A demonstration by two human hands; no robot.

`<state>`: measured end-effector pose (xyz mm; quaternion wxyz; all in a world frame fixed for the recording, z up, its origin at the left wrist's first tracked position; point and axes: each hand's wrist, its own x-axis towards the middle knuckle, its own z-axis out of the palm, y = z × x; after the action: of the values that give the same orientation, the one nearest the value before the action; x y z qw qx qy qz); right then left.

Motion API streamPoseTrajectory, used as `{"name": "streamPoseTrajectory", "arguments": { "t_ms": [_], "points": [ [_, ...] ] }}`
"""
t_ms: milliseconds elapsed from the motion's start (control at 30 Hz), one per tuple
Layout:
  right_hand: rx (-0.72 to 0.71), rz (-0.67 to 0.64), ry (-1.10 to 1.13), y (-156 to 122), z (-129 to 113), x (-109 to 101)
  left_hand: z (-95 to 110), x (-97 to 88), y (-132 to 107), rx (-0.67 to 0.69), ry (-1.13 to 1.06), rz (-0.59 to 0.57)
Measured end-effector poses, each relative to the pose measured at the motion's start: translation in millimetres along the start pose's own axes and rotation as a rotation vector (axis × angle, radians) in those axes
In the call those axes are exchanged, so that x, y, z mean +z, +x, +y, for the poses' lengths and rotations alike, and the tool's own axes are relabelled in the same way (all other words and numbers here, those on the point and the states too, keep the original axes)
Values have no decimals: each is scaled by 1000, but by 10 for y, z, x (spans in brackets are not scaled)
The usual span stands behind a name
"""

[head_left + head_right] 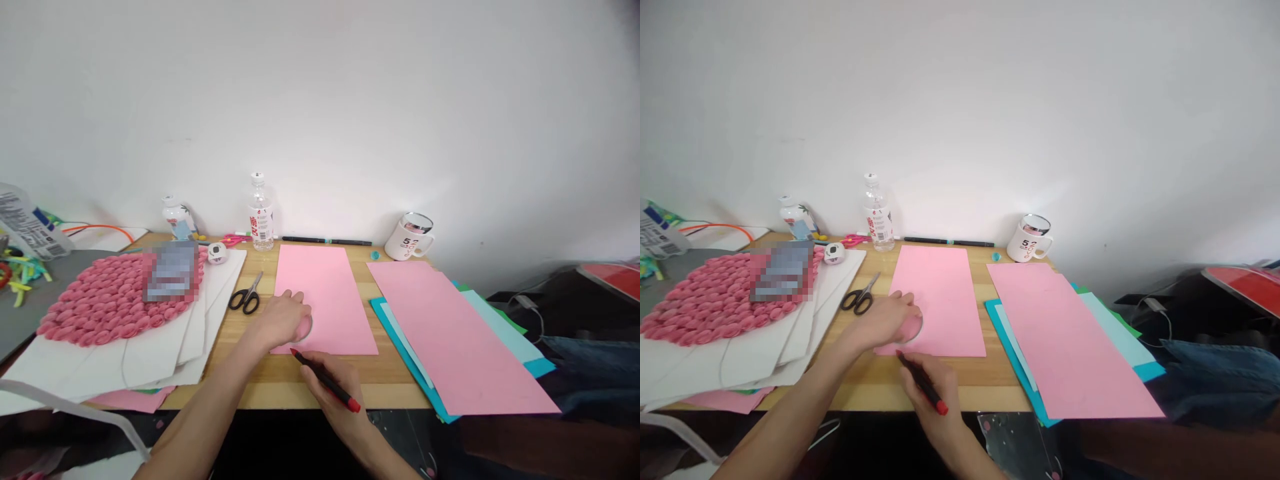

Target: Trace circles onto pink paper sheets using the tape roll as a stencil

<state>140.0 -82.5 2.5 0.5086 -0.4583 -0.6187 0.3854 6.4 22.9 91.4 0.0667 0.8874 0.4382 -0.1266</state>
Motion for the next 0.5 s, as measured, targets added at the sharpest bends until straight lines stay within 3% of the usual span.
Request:
{"name": "streamPoseTrajectory", "arguments": {
  "t_ms": [300, 500],
  "points": [
    [-38, -31, -78, 74, 20, -16, -20, 34, 16, 7, -14, 25],
    [26, -31, -115, 149, 40, -192, -22, 39, 15, 18, -9, 42]
  ]
}}
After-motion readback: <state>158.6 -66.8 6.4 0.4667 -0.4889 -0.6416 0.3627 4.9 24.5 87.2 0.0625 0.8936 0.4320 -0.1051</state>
